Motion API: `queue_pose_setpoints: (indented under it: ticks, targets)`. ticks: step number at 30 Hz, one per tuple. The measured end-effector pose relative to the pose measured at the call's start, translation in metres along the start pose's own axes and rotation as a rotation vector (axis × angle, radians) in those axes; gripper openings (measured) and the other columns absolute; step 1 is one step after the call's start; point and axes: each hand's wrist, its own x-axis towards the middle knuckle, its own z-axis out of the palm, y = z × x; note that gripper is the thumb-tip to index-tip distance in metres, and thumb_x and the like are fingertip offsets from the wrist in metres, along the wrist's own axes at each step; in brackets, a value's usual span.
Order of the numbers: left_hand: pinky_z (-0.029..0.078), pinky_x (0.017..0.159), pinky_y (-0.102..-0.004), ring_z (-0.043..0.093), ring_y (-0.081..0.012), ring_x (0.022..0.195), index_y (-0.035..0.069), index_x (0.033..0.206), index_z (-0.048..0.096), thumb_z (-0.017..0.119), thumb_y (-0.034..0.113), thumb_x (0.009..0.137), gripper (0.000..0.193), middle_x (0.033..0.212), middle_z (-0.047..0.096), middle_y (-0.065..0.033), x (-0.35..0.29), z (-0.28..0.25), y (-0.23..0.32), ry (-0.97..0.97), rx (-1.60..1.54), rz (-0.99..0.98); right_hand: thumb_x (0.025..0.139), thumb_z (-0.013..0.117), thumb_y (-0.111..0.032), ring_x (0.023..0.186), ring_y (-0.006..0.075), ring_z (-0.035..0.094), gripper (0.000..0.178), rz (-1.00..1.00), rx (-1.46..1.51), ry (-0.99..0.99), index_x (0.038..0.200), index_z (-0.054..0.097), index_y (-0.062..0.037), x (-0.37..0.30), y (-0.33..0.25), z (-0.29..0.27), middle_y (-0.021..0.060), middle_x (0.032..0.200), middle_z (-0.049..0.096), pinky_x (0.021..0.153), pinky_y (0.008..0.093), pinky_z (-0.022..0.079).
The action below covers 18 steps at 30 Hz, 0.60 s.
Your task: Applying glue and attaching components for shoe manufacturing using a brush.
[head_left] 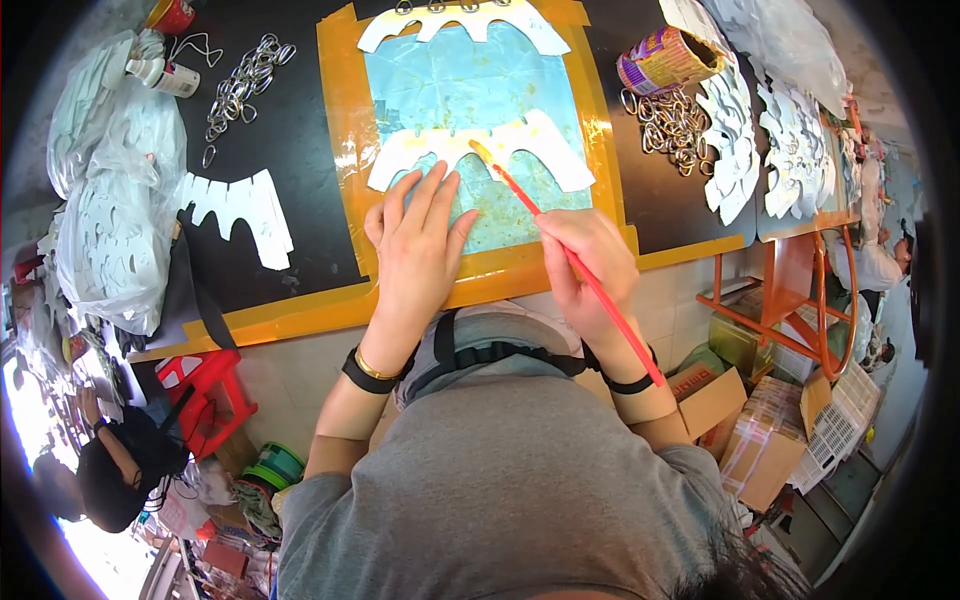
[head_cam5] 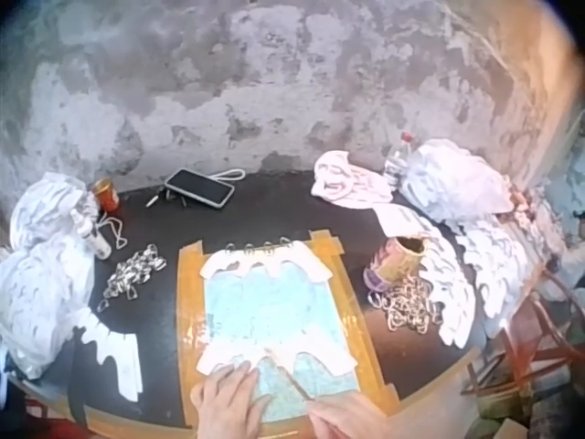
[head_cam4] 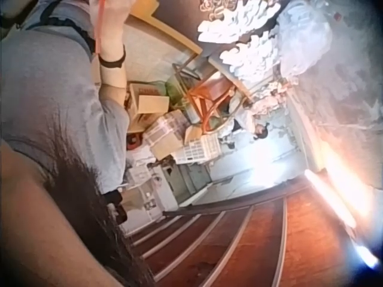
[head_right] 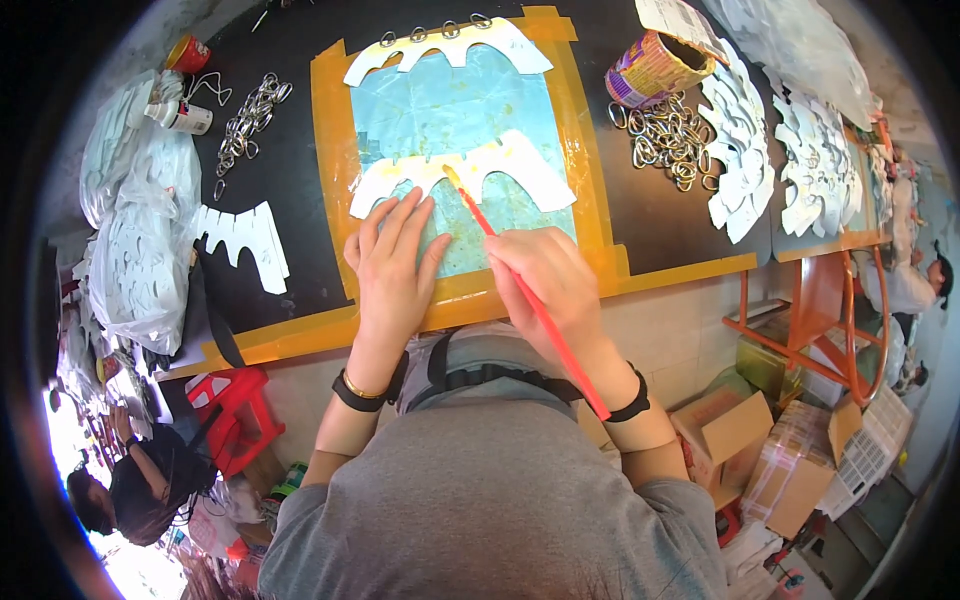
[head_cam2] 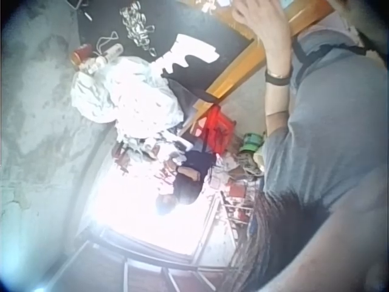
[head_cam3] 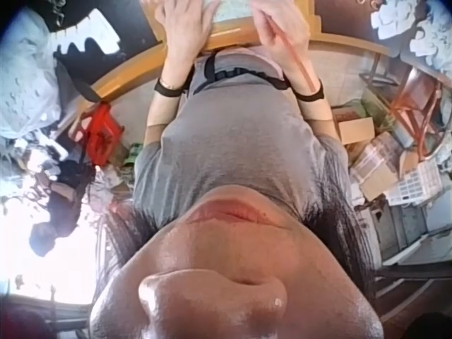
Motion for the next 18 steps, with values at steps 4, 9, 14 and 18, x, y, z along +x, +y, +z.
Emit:
queue_pose_setpoints:
  ticks: [4, 9, 14, 18]
  targets:
    - [0.031, 0.099, -0.0389, 0.050, -0.0237, 0.122, 0.007, 0.122, 0.064, 0.070, 0.023, 0.087, 0.039, 0.132, 0.060, -0.0036, 0.001, -0.001, 0.001, -0.006, -0.007, -0.008, 0.081, 0.068, 0.007, 0.076, 0.0284, 0.064, 0.021, 0.061, -0.036, 0.038, 0.100, 0.063, -0.0020, -0.004, 0.001, -0.012, 0.0120, 0.089, 0.067, 0.068, 0.0344, 0.051]
    - [0.031, 0.100, -0.0390, 0.050, -0.0238, 0.123, 0.007, 0.122, 0.064, 0.070, 0.023, 0.087, 0.039, 0.132, 0.060, -0.0037, 0.001, 0.000, 0.001, -0.010, -0.005, -0.006, 0.082, 0.067, 0.006, 0.076, 0.0278, 0.064, 0.017, 0.051, 0.015, 0.053, 0.098, 0.064, -0.0014, 0.000, -0.002, -0.010, 0.0123, 0.088, 0.068, 0.069, 0.0343, 0.051]
    - [0.030, 0.100, -0.0394, 0.050, -0.0240, 0.123, 0.008, 0.123, 0.064, 0.070, 0.023, 0.087, 0.039, 0.132, 0.059, -0.0035, 0.000, 0.000, 0.001, -0.013, 0.001, -0.006, 0.083, 0.066, 0.006, 0.076, 0.0269, 0.064, 0.015, 0.071, 0.040, 0.037, 0.096, 0.064, -0.0007, -0.001, 0.005, -0.007, 0.0126, 0.088, 0.068, 0.069, 0.0340, 0.051]
    - [0.030, 0.100, -0.0398, 0.049, -0.0243, 0.124, 0.008, 0.123, 0.064, 0.070, 0.024, 0.087, 0.040, 0.133, 0.059, -0.0034, 0.000, -0.002, 0.002, -0.018, -0.005, -0.015, 0.083, 0.066, 0.006, 0.077, 0.0269, 0.065, 0.015, 0.074, -0.030, 0.075, 0.096, 0.064, -0.0007, -0.001, 0.010, -0.018, 0.0120, 0.088, 0.068, 0.069, 0.0340, 0.051]
